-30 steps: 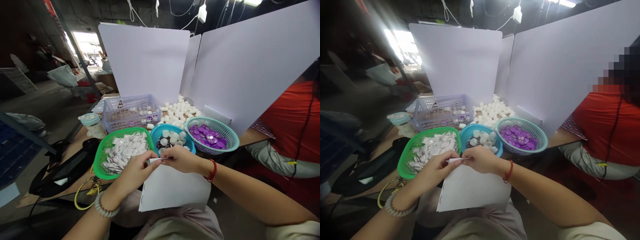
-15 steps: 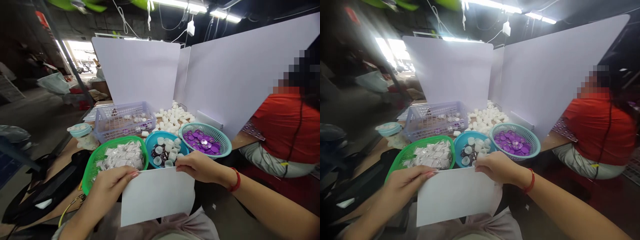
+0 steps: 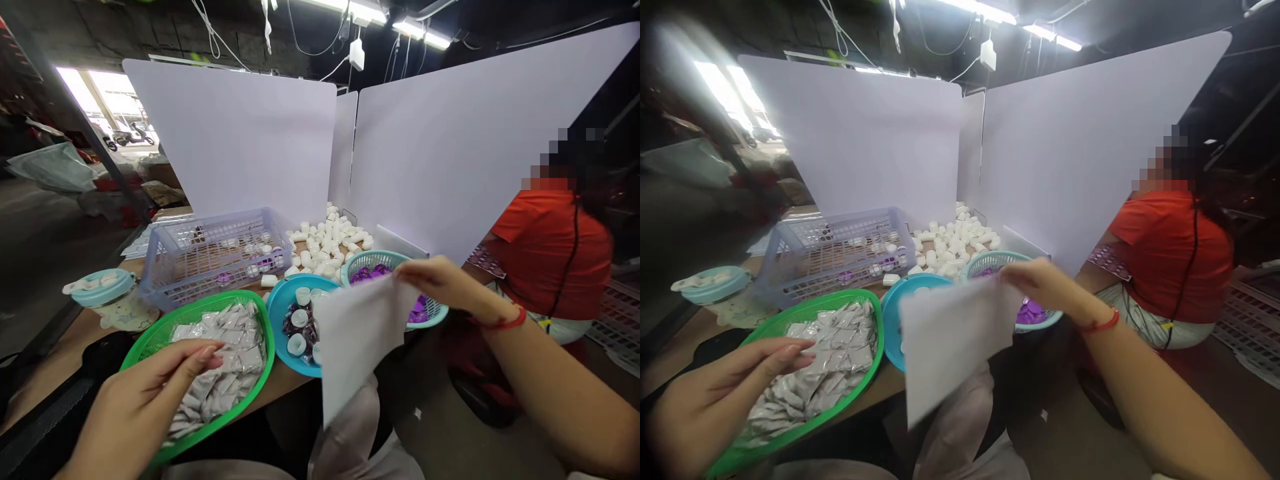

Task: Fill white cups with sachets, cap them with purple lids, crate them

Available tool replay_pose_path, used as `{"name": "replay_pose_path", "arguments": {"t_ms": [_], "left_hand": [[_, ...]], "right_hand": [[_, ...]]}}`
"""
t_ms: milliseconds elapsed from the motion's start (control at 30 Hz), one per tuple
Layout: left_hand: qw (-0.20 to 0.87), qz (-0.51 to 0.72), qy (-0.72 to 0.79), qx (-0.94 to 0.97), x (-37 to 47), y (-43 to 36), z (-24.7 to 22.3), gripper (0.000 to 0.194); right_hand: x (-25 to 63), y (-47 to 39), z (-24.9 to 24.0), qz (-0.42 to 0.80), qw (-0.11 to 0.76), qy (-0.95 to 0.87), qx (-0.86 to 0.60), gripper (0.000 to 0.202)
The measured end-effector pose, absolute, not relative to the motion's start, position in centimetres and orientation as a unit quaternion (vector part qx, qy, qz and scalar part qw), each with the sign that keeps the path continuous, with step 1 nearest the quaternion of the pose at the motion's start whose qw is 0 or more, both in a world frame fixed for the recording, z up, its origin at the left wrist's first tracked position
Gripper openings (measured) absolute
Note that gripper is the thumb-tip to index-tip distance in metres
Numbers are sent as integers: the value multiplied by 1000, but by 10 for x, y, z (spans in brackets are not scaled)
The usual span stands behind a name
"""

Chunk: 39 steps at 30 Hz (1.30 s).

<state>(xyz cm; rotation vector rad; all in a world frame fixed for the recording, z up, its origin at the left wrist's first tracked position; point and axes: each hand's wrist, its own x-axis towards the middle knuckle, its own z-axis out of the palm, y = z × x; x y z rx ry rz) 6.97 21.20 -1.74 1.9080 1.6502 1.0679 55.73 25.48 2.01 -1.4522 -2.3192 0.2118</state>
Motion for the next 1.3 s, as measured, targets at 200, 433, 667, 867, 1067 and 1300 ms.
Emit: {"name": "replay_pose_path", "arguments": {"t_ms": [200, 433, 667, 867, 1067, 1300], "left_hand": [[219, 292, 567, 739, 72, 227, -30, 39], [229, 259, 547, 762, 85, 245, -37, 38], [254, 213, 517, 790, 101, 258, -33, 42], [253, 107, 487, 829, 133, 266, -37, 43], [237, 5, 448, 862, 174, 277, -42, 40], [199, -75, 453, 866, 211, 295, -52, 43]], "right_hand": [[641, 336, 39, -156, 183, -604, -760, 45], [666, 381, 17, -149, 101, -577, -797, 42], [677, 381, 1, -116, 34, -574, -810, 38], [640, 356, -24, -125, 8, -572, -811, 43], [610, 329, -80, 111, -145, -648, -739, 107], [601, 332, -117, 181, -142, -670, -706, 90]]}}
